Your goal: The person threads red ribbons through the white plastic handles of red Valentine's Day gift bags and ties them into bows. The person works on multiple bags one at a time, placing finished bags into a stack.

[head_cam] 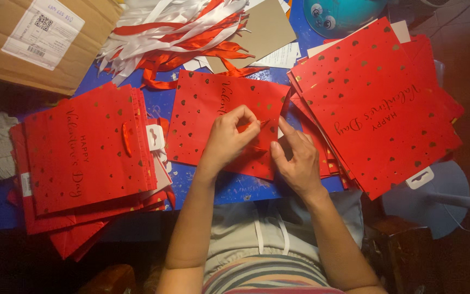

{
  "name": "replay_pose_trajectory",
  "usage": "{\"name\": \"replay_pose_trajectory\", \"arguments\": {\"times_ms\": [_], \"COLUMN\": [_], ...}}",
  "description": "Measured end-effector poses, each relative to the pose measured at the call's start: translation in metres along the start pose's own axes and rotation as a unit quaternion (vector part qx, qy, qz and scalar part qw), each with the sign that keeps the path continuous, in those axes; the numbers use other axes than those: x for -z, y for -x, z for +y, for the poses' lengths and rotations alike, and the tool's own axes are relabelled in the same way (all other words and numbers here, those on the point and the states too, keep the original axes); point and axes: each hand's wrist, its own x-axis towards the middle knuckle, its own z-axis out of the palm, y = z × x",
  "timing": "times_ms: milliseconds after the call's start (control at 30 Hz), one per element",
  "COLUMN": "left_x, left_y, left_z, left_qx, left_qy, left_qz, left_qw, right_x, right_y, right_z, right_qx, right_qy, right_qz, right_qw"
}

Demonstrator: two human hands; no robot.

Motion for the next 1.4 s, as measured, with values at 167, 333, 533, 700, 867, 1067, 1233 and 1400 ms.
{"name": "replay_pose_trajectory", "arguments": {"times_ms": [167, 333, 533, 700, 867, 1067, 1233, 1400], "left_x": [-0.001, -0.002, 0.003, 0.01, 0.015, 0.013, 0.014, 0.013], "left_y": [0.002, 0.003, 0.003, 0.005, 0.006, 0.0, -0.002, -0.001], "left_z": [0.002, 0.006, 0.005, -0.004, -0.006, 0.005, 0.011, 0.018], "left_qx": [-0.047, -0.072, -0.046, -0.06, -0.026, -0.045, -0.048, -0.086], "left_qy": [-0.011, -0.021, -0.027, -0.006, 0.016, -0.032, -0.065, -0.084], "left_qz": [0.016, 0.004, 0.0, 0.007, 0.004, 0.034, 0.023, 0.018], "left_qw": [0.999, 0.997, 0.999, 0.998, 1.0, 0.998, 0.996, 0.993], "right_x": [-0.001, -0.001, 0.0, 0.007, -0.004, -0.014, -0.016, -0.014], "right_y": [0.002, 0.002, -0.002, -0.017, -0.036, -0.046, -0.051, -0.05], "right_z": [0.005, 0.007, 0.0, -0.006, -0.013, -0.015, -0.017, -0.024], "right_qx": [0.023, 0.052, 0.084, 0.04, -0.011, -0.011, -0.106, 0.02], "right_qy": [0.021, 0.011, -0.005, -0.068, -0.127, -0.143, -0.104, -0.052], "right_qz": [-0.007, -0.007, -0.029, -0.097, -0.086, -0.047, -0.022, 0.037], "right_qw": [0.999, 0.999, 0.996, 0.992, 0.988, 0.989, 0.989, 0.998]}}
